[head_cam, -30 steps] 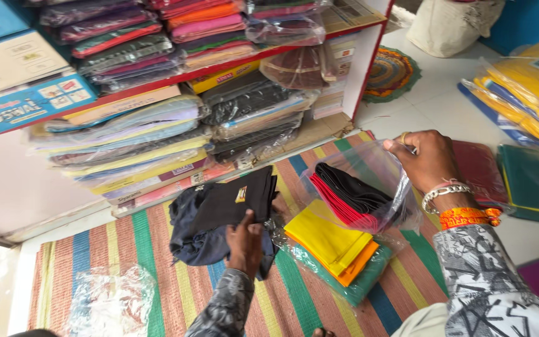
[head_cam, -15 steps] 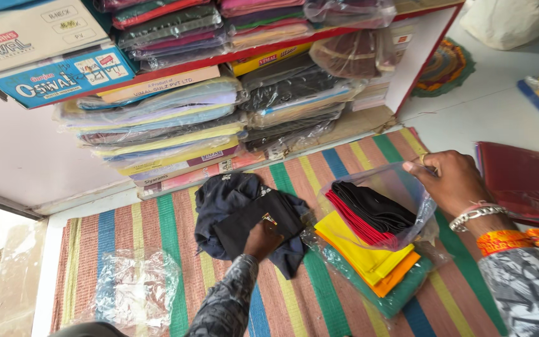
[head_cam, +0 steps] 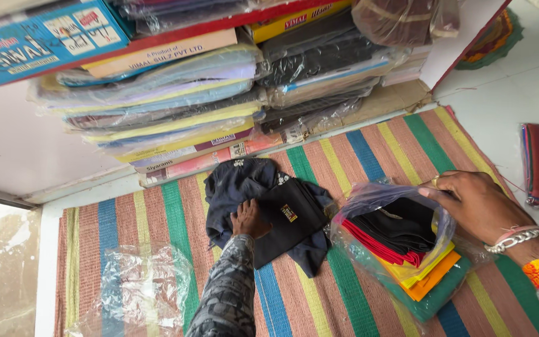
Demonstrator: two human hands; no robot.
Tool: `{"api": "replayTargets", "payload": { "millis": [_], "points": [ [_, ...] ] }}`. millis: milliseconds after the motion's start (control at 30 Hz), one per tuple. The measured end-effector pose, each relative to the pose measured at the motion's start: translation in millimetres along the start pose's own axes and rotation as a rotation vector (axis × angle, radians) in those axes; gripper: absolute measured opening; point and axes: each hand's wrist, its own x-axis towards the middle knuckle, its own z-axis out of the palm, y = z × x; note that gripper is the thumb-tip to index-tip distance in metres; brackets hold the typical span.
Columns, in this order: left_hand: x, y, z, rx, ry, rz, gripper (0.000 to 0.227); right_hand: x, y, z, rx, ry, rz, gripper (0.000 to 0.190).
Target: The person sits on a mat and packs folded colored cloths into clear plastic bags. They handle red, black, yellow, and orange cloths one by one, placing each into a bag and stacking them on the floor.
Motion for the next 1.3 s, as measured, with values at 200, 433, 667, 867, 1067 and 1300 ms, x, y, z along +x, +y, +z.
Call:
{"api": "replayTargets", "payload": {
  "millis": [200,433,667,867,1067,1300],
  "points": [
    [2.2,-4.0,-3.3,0.089,-0.065,-0.098,0.101,0.2,-12.7,21.4,0.022,-0.067,-0.145,0.027],
    [-16.8,4.1,-10.8,0.064,0.402,0.221,0.056,-3.4,-21.8,48.5,0.052,-0.116,-0.233,0.026],
    [-34.4,13.8,-7.7,-0.108,0.41,0.396,0.062,-3.7,-21.9,41.9,0.017,-0.267,-0.115,0.028],
    [-32.2,32.1,-28.4,-0.254,0.008,0.18,0.105,-3.1,-23.9,37.9,0.035,-0.268,-0.154,0.026],
    [-40.0,36.7,-37.6,0.174,0.315,0.671,0.069,-1.7,-16.6,38.2,0.016,-0.275,-0.149,0.027],
    [-85.3,67.9,-28.5,0.357,0.01,0.422,0.087,-8.4,-7.2,39.1,-0.015,-0.315,-0.136,0.026]
  ]
}}
